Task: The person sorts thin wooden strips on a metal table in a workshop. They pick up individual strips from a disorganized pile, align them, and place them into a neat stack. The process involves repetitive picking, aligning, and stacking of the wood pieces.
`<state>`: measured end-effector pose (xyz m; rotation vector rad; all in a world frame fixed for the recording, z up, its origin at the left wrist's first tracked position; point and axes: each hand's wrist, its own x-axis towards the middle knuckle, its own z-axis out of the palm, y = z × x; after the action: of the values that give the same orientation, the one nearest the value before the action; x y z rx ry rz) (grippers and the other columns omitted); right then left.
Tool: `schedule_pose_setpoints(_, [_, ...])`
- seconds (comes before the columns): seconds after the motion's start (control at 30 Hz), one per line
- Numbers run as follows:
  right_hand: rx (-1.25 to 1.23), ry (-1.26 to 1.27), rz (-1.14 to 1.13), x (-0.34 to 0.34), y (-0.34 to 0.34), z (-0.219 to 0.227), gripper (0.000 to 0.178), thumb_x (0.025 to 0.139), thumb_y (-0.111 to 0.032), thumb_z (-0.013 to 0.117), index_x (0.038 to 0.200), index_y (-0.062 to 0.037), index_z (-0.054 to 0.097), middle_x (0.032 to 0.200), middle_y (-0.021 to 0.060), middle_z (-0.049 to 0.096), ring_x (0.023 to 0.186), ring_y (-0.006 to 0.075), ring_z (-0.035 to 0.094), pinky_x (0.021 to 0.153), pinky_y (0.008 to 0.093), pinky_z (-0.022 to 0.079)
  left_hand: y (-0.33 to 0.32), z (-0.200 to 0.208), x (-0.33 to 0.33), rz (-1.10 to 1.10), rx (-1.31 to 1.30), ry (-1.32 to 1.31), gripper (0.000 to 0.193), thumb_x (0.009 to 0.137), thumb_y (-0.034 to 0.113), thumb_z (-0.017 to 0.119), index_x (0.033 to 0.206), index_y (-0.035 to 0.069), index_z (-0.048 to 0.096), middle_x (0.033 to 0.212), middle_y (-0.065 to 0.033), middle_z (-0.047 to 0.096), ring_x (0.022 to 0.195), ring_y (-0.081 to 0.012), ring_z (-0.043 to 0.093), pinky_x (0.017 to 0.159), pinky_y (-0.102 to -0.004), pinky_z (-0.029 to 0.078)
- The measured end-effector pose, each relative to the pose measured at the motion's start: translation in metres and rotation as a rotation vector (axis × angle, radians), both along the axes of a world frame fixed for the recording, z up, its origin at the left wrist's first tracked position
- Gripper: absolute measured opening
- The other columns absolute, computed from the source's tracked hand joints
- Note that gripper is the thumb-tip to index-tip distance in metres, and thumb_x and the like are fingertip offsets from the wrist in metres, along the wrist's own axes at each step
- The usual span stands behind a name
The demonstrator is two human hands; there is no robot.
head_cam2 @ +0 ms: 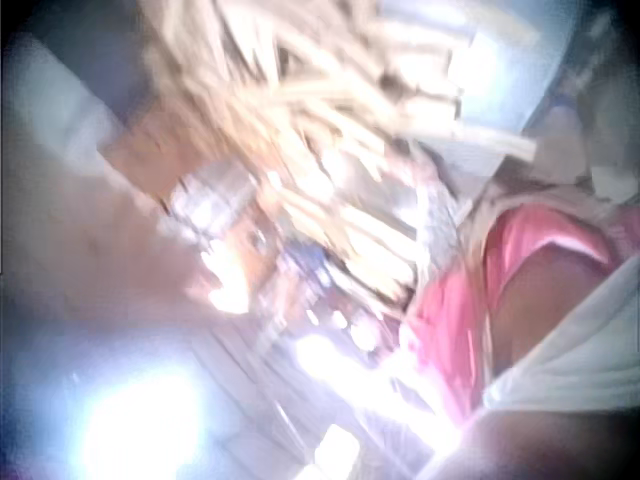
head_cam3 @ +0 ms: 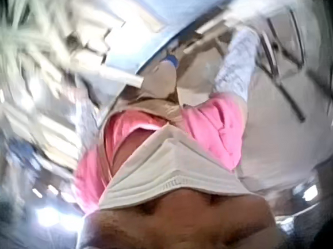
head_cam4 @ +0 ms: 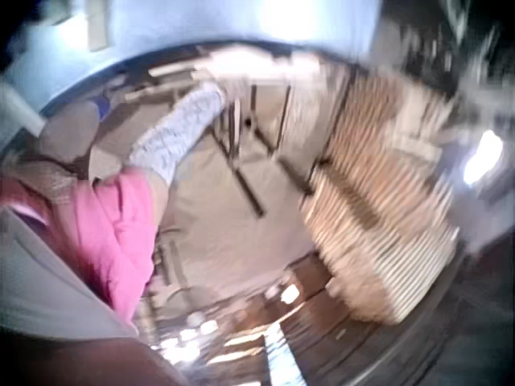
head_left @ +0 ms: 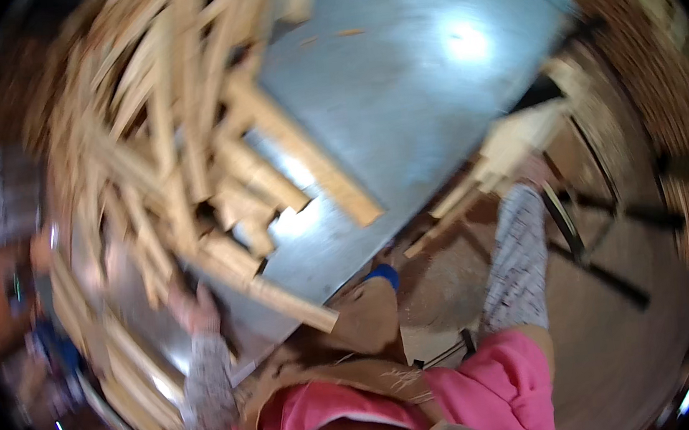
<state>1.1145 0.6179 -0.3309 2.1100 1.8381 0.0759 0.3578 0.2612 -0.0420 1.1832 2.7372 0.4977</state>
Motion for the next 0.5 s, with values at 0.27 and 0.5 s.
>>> schedule_pose_setpoints(0.27, [0.538, 1.049, -0.457, -0.151, -0.054, 0.181, 0.057, 0.115, -0.038, 0.049, 0.160, -0.0027, 0.052, 0.160, 0.0206, 0.057, 0.143, 0.0373, 0.058, 0.119, 0.0450, 0.046, -0.074, -0.010, 0.014, 0.061, -0.121, 0.341, 0.088, 0.088, 0.040, 0.080, 0.162, 0.009, 0.044, 0.165, -0.0193, 0.045, 0.156, -0.0371, 0.039, 0.131, -0.0559, 0.025])
schedule_pose_setpoints(0.5, [-0.277, 1.322, 0.539, -0.457, -0.258, 0.300, 0.068, 0.101, -0.041, 0.068, 0.156, -0.0025, 0.054, 0.155, 0.0243, 0.058, 0.146, 0.0384, 0.053, 0.123, 0.0510, 0.040, -0.072, 0.032, 0.005, 0.247, -0.270, 0.031, 0.081, 0.087, 0.034, 0.078, 0.159, 0.014, 0.046, 0.157, -0.0107, 0.053, 0.142, -0.0343, 0.053, 0.114, -0.0516, 0.046])
